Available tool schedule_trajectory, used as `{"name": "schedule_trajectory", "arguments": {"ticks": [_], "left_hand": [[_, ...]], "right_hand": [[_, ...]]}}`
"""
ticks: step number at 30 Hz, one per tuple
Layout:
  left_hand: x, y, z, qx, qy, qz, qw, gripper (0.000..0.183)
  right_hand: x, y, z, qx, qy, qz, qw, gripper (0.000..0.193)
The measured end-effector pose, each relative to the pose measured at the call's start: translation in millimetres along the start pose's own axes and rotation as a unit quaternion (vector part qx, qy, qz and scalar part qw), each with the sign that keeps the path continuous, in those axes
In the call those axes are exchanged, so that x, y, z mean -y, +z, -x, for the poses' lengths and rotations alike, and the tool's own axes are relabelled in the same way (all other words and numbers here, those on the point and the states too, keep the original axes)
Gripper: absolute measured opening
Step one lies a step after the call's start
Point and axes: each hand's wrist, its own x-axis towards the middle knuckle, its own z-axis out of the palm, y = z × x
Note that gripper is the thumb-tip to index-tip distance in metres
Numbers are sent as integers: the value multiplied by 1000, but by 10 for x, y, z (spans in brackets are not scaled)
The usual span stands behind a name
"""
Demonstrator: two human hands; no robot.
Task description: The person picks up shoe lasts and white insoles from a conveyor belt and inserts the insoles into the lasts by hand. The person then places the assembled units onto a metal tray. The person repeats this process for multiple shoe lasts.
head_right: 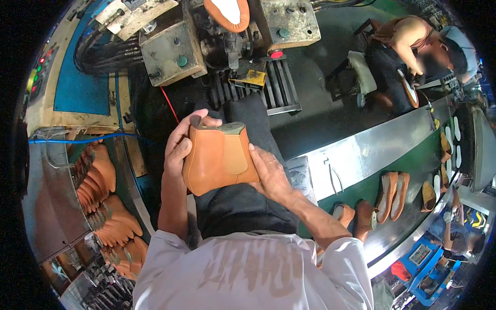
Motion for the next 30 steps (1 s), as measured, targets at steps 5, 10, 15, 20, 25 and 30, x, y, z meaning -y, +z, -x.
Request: {"name": "schedule_trajectory", "arguments": {"ticks": [5, 10, 15, 20, 25, 30], "left_hand": [[57, 15, -32, -3, 76, -56, 996, 35], [-30, 167, -2, -36, 66, -84, 994, 30], [-70, 142, -114, -70, 18, -106, 992, 30], [9, -407, -575, -138, -119, 50, 982, 29], [1305, -953, -640, -297, -158, 257, 906, 33], [1909, -581, -782, -380, -348, 59, 855, 39]], "right_hand": [[29, 47, 0, -6, -9, -7, 1000, 117], [48, 39, 50, -4, -7, -15, 1000, 117], [38, -32, -60, 6, 9, -13, 1000, 112], [168, -527, -607, 146, 181, -188, 954, 111], [657, -803, -637, 126, 116, -46, 984, 104], [399, -500, -50, 168, 103, 114, 974, 91]]}}
